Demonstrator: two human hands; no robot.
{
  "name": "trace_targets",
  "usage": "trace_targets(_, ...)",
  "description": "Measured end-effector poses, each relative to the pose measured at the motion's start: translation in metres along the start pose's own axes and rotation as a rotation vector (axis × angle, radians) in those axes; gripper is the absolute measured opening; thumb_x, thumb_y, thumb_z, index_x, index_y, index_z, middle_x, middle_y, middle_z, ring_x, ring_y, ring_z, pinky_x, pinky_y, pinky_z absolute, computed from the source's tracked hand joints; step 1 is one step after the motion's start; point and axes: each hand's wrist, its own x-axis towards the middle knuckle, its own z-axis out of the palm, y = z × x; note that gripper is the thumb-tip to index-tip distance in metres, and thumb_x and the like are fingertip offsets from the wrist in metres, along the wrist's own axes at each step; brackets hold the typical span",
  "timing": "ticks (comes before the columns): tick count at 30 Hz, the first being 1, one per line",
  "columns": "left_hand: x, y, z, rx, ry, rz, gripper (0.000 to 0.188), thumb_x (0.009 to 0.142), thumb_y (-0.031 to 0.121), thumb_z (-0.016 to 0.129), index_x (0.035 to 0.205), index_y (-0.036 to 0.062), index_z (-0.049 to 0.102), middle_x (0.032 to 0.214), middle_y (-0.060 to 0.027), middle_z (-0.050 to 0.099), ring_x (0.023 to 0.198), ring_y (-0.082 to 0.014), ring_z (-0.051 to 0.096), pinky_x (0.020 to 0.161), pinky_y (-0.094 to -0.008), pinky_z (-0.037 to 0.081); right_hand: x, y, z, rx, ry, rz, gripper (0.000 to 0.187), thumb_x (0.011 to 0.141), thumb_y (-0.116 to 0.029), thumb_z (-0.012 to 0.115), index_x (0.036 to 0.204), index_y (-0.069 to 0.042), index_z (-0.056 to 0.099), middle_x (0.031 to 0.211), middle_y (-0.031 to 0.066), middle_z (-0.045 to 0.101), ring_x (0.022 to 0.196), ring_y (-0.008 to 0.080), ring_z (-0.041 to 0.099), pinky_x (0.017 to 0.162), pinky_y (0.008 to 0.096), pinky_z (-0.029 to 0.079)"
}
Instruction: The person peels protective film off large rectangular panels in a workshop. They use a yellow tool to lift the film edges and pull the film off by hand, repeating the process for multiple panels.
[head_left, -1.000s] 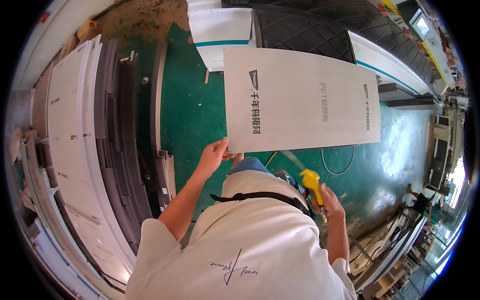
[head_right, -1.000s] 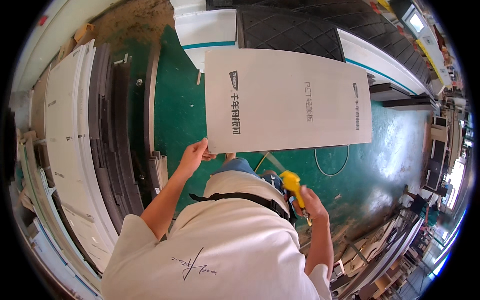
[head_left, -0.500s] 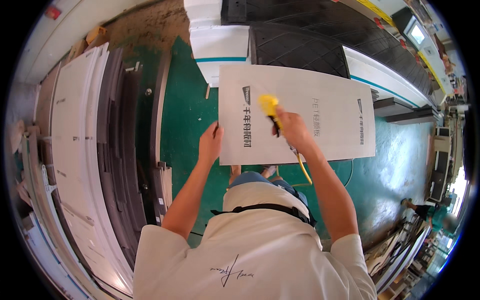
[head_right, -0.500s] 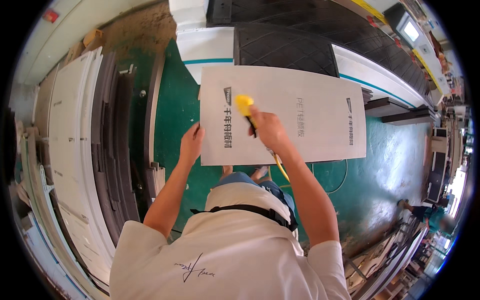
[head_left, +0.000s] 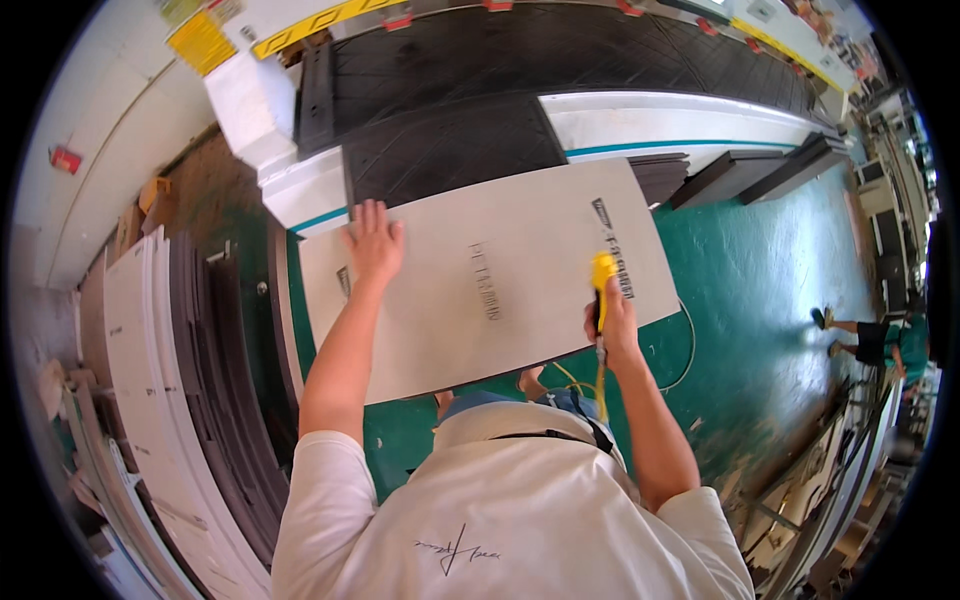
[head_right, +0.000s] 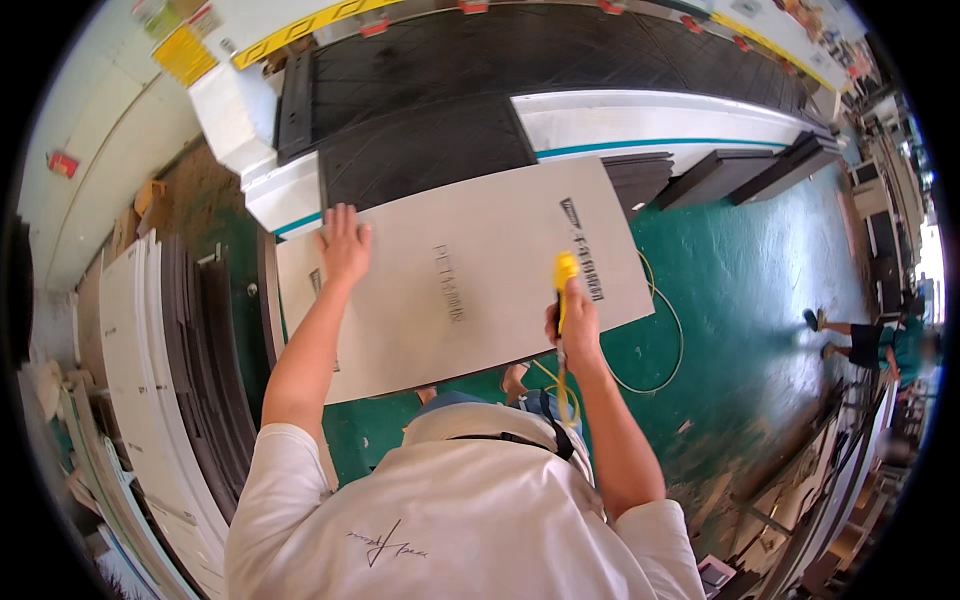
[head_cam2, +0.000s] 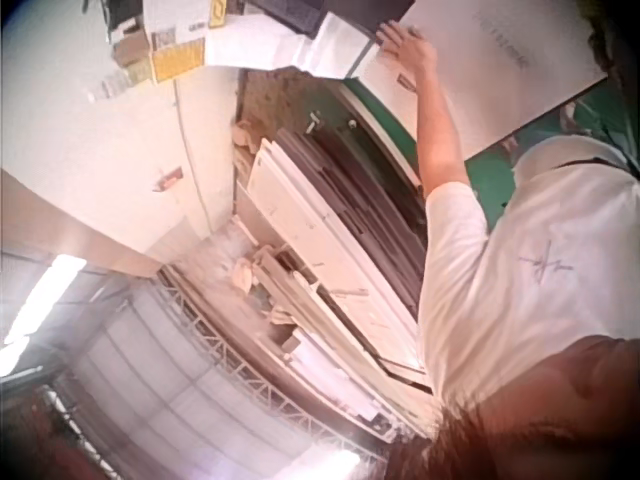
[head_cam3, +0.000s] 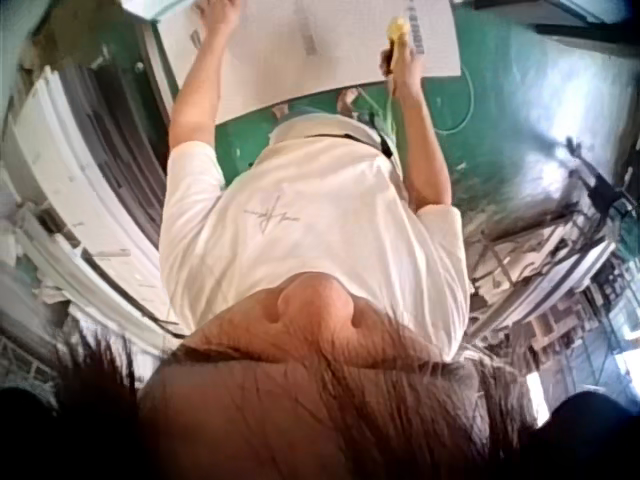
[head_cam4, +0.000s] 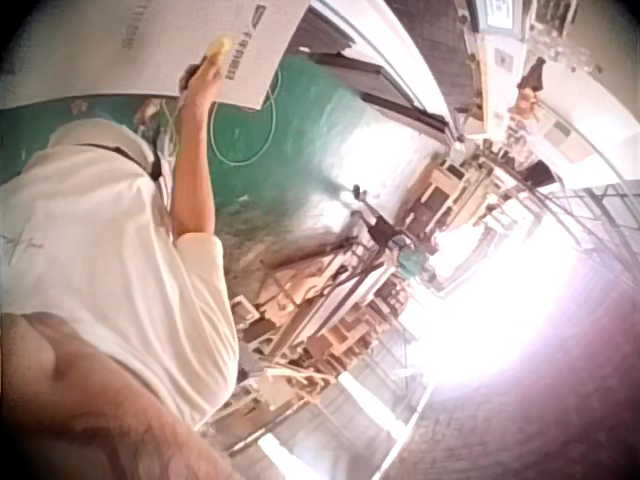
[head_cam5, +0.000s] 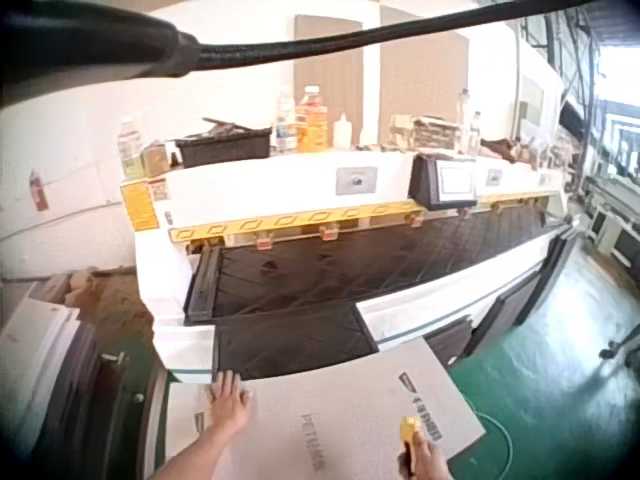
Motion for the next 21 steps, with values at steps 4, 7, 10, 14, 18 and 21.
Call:
trace_targets(4,0.012,0.125,0.017,-0.026,-0.004,0.277,0.068,0.106,0.050,0.036,0.160,0.0093,0.033,0.170,-0.0105,0.023,0.159,-0.0299,0.013,0.124,-0.0636,0.004,-0.042,0.015,-0.073,-0.010,0.026,0.011,0.061,0.109,-0.053,0.038,0.077,-0.005,0.058,0.059,0.0036,0.056,0.048,0.0139,0.053,0.046,0.0272,0.040)
trace_targets(7,0.012,0.214,0.023,-0.054,-0.025,0.448,0.067,0.106,0.050,0.039,0.160,0.0099,0.033,0.171,-0.0110,0.021,0.159,-0.0306,0.013,0.124,-0.0640,0.004,-0.063,0.056,-0.116,0.204,0.357,0.029,0.060,0.109,-0.052,0.039,0.080,-0.005,0.061,0.062,0.0043,0.059,0.049,0.0130,0.052,0.047,0.0279,0.039)
trace_targets(10,-0.003,0.272,0.021,-0.070,-0.060,0.590,0.063,0.103,0.046,0.049,0.158,0.0150,0.039,0.170,-0.0102,0.022,0.158,-0.0339,0.014,0.122,-0.0667,0.008,-0.112,0.042,-0.130,-0.074,0.126,0.127,0.058,0.109,-0.051,0.041,0.082,-0.005,0.062,0.065,0.0046,0.062,0.054,0.0117,0.052,0.051,0.0280,0.039)
trace_targets(14,-0.064,0.328,0.015,-0.126,-0.145,0.923,0.063,0.100,0.047,0.054,0.155,0.0180,0.044,0.169,-0.0100,0.025,0.157,-0.0357,0.016,0.122,-0.0675,0.010,-0.161,0.071,-0.157,0.060,0.029,0.201,0.056,0.109,-0.051,0.041,0.091,-0.003,0.064,0.065,0.0039,0.062,0.056,0.0115,0.054,0.055,0.0281,0.042)
trace_targets(18,-0.157,0.309,-0.019,-0.362,-0.399,1.082,0.065,0.094,0.042,0.065,0.150,0.0133,0.050,0.167,-0.0123,0.030,0.156,-0.0332,0.020,0.123,-0.0632,0.013,-0.190,0.069,-0.148,-0.126,0.576,0.244,0.059,0.109,-0.052,0.041,0.096,0.001,0.063,0.065,0.0025,0.059,0.056,0.0130,0.057,0.058,0.0310,0.047)
trace_targets(21,-0.204,0.235,-0.034,-0.364,-0.398,0.915,0.071,0.086,0.041,0.074,0.146,0.0090,0.053,0.165,-0.0145,0.032,0.154,-0.0344,0.026,0.123,-0.0600,0.016,-0.216,0.067,-0.129,-0.003,0.083,0.186,0.056,0.109,-0.049,0.042,0.098,0.002,0.064,0.064,0.0027,0.059,0.057,0.0135,0.057,0.060,0.0317,0.048)
